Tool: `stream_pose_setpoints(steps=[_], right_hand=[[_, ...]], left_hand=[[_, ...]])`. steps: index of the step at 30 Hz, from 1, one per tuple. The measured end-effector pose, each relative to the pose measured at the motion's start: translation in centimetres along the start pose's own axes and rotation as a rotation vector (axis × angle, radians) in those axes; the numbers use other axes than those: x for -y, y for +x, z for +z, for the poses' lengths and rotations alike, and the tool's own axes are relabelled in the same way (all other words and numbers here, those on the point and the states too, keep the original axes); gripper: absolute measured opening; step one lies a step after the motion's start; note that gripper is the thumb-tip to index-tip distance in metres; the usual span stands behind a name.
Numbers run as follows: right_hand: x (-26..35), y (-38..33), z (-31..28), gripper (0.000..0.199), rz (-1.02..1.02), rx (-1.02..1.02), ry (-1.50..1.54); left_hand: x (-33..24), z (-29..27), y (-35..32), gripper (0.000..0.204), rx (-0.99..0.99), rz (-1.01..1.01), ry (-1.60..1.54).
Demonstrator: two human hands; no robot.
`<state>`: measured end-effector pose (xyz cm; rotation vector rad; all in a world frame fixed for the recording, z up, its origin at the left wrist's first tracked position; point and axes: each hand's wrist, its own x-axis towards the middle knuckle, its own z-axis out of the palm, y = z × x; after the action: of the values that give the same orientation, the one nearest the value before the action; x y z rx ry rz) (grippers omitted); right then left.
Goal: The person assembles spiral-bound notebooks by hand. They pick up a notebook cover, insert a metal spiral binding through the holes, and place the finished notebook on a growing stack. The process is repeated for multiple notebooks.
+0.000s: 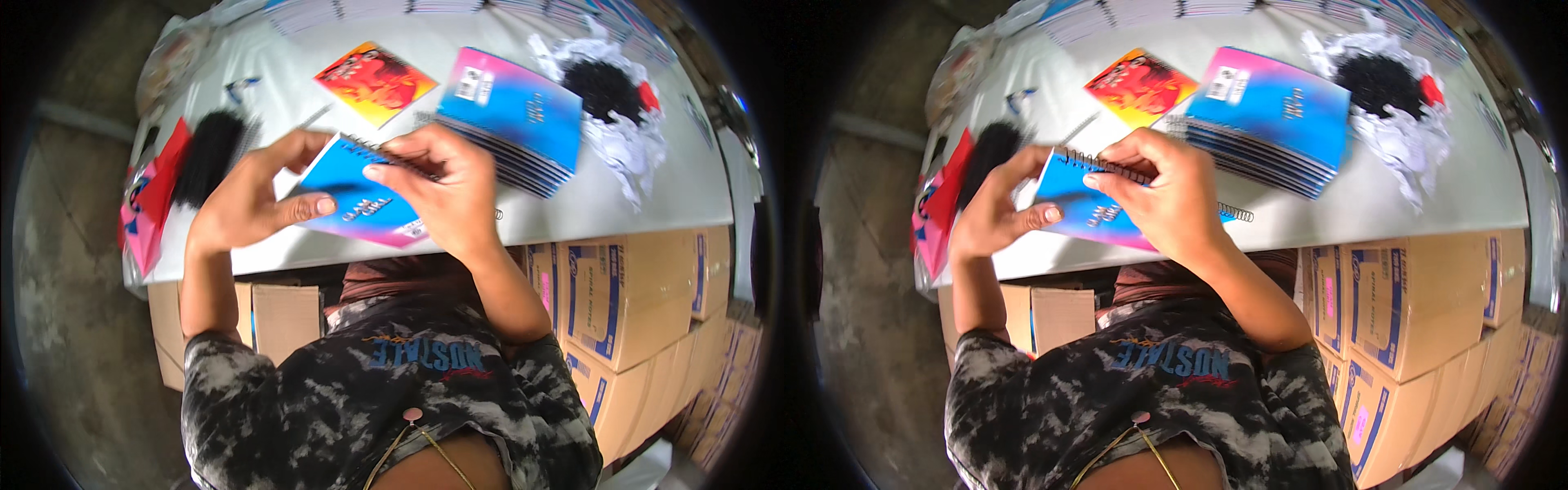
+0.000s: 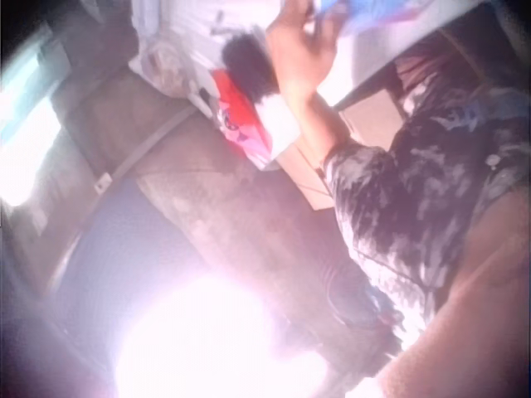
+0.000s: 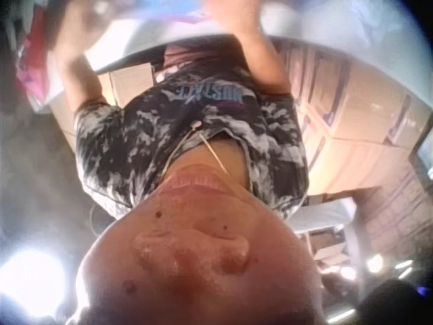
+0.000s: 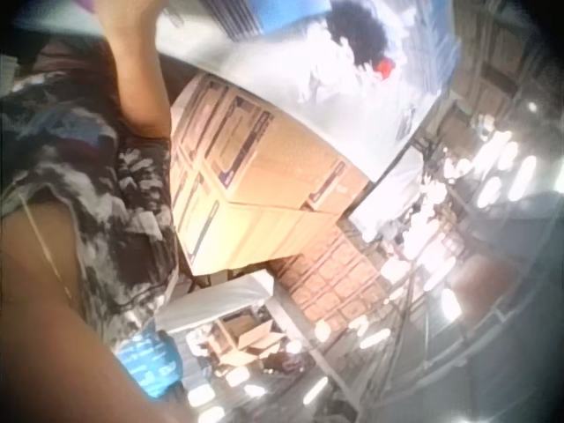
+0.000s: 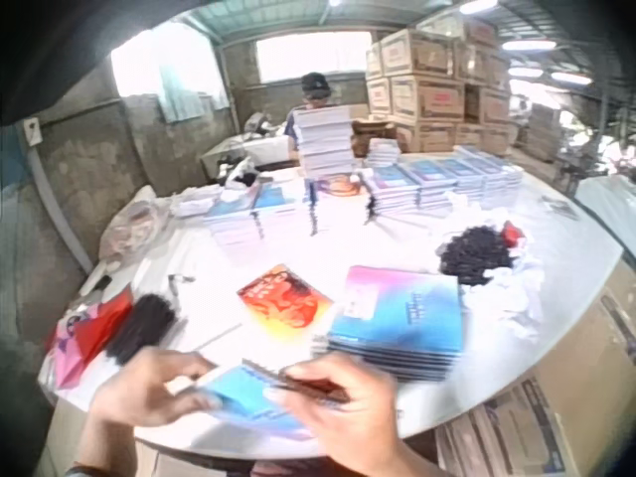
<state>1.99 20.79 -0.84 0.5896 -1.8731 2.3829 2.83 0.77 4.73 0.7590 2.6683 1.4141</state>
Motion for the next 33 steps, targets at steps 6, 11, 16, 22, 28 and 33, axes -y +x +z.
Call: stream_pose_setpoints(steps=[6,11,16,22,28,33], right_hand=[[1.4,0.1,-12.3,0.047,-0.447,-0.836,-0.373],[-6.3,-0.9,-18.5,0.065,-0.263,-0.775,-0.139],[-7.2,-0.7,-16.7,0.04,-0.272,-0.81,-0.326],[-9.0,-0.8,-15.7,0.015,-0.58,-1.083,-0.514],[-9.8,-1.0,-16.7,0.023,-0.58,-1.09,-0.647],[-9.3,-1.1,-17.4,0.015,-0.571,-1.014,-0.748]], left_hand=[[-3.2,1.9,8.1,0.02,-0.821,0.201,-0.155],[4.9,12.1,15.4,0.033,-0.777,0.05,0.181],[10.1,16.1,15.4,0.025,-0.907,0.255,0.253],[9.6,18.0,14.6,0.044,-0.918,-0.043,-0.355],[9.7,18.2,14.4,0.041,-0.999,0.118,-0.32],[10.0,16.8,14.7,0.042,-0.895,0.034,-0.416]])
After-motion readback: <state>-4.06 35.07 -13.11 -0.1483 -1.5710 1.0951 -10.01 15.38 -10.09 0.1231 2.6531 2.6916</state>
